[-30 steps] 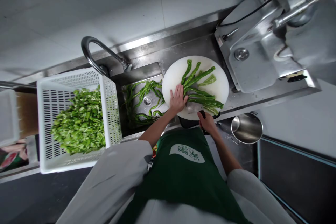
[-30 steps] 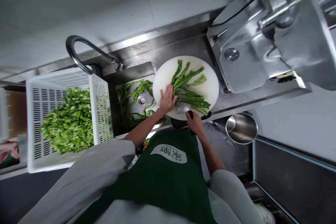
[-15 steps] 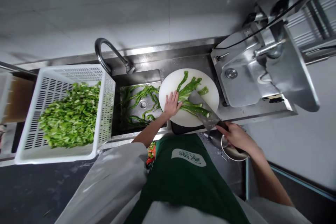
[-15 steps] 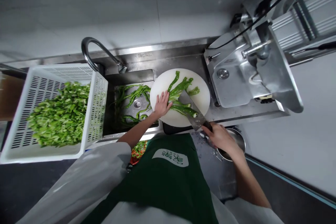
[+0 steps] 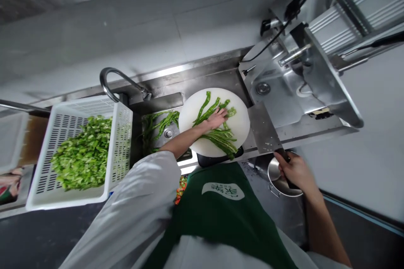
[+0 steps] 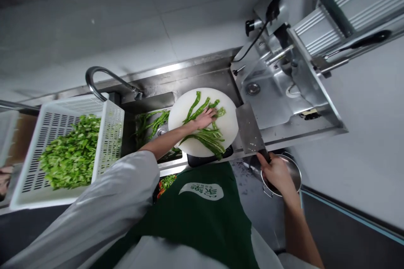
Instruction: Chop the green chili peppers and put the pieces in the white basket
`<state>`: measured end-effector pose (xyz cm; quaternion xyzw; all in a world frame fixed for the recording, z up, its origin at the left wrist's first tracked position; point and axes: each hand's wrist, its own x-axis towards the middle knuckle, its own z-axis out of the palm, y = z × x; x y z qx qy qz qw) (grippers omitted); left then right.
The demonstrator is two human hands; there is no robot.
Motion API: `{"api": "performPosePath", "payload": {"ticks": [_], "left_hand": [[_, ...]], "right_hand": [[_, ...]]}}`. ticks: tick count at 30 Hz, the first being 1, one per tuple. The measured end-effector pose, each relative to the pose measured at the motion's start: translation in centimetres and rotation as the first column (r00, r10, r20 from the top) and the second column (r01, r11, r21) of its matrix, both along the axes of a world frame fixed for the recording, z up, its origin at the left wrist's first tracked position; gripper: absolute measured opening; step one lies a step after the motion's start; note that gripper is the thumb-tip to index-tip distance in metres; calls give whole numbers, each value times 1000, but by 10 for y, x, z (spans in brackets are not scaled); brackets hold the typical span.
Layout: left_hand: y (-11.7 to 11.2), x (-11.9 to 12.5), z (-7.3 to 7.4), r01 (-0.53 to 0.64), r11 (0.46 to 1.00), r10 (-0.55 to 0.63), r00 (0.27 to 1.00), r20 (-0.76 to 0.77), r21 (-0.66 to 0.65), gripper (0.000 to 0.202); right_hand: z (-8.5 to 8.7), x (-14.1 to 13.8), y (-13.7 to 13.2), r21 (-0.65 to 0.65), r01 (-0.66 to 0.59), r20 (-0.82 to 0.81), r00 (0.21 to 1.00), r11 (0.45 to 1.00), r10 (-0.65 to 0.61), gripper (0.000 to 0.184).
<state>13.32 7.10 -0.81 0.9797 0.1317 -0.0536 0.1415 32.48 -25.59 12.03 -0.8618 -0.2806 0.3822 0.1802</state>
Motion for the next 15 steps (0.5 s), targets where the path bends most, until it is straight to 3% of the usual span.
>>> {"api": "performPosePath", "payload": {"ticks": [4, 6, 8, 9, 11, 13, 15], "left_hand": [[-7, 0, 9, 43, 996, -33, 991, 127, -76, 19], [-7, -12, 12, -42, 991, 71, 971, 229, -129, 20], [6, -28, 13, -233, 950, 290, 903, 316, -208, 22], [16, -35, 11, -363, 898, 431, 839, 331, -249, 20], [42, -48, 6, -601, 741, 671, 677, 304, -298, 15], [66, -55, -3, -737, 604, 797, 557, 232, -304, 12], [77, -56, -12, -773, 551, 834, 530, 157, -315, 15]], "right_hand": [[-24, 2, 2, -1, 7, 86, 996, 1000, -7, 36], [-35, 2, 5, -35, -9, 142, 990, 999, 14, 34], [-45, 3, 12, -81, -55, 218, 973, 995, 72, 34], [-49, 3, 17, -108, -91, 262, 958, 990, 116, 34], [-55, 3, 29, -177, -160, 340, 916, 971, 213, 38], [-59, 2, 44, -247, -204, 382, 878, 947, 289, 42], [-62, -2, 59, -300, -227, 387, 858, 926, 336, 46]]}}
